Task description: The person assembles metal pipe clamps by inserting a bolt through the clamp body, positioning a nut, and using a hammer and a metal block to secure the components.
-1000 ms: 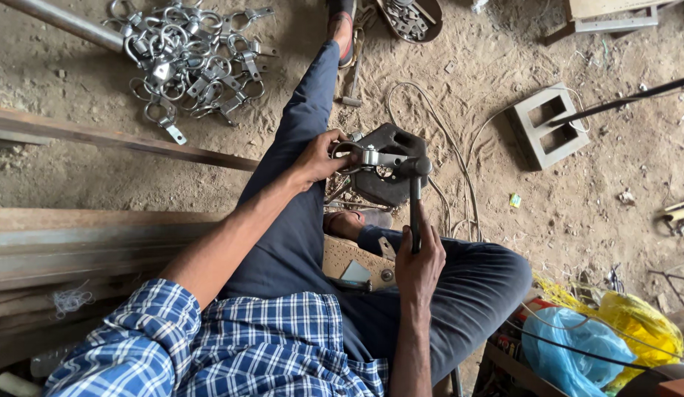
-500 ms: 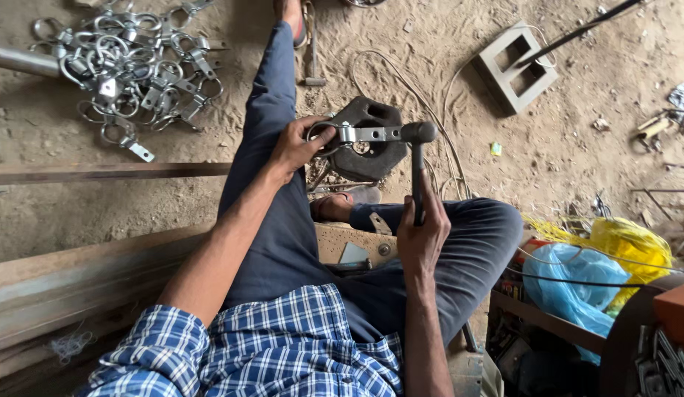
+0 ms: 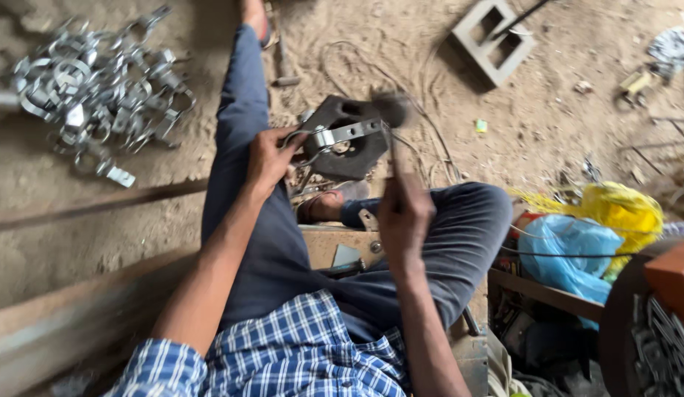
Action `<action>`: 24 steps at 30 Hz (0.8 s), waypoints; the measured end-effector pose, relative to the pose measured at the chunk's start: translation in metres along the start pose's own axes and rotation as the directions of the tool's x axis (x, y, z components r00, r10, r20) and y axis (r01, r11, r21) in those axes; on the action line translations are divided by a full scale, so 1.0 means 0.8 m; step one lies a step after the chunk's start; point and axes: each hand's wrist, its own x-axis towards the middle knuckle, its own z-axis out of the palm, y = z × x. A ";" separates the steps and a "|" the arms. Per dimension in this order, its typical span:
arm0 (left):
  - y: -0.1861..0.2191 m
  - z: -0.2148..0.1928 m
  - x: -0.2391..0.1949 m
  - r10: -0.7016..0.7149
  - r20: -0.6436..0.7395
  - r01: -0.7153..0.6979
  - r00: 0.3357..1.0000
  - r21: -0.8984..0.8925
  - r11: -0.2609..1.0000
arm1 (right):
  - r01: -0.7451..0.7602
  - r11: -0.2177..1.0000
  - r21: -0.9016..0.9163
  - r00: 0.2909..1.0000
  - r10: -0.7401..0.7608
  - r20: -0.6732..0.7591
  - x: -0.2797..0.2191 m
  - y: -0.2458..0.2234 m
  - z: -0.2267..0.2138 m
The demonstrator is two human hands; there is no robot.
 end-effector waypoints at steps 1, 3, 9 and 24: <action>-0.007 -0.002 0.002 0.170 0.000 -0.169 0.985 0.071 0.983 | -0.055 0.998 -0.012 0.988 0.056 0.146 -0.008 0.000 0.008; -0.015 -0.008 0.001 0.335 0.013 -0.333 0.942 0.145 0.931 | -0.171 0.979 0.113 0.979 0.156 0.128 -0.011 0.010 0.011; 0.033 -0.005 -0.009 -0.139 0.078 0.146 0.987 -0.091 0.985 | -0.158 0.975 0.155 0.983 0.171 -0.071 -0.029 0.051 -0.014; 0.020 -0.009 -0.005 -0.074 0.150 0.082 0.986 -0.048 0.995 | -0.393 0.853 0.344 0.909 0.417 0.005 -0.042 0.076 -0.012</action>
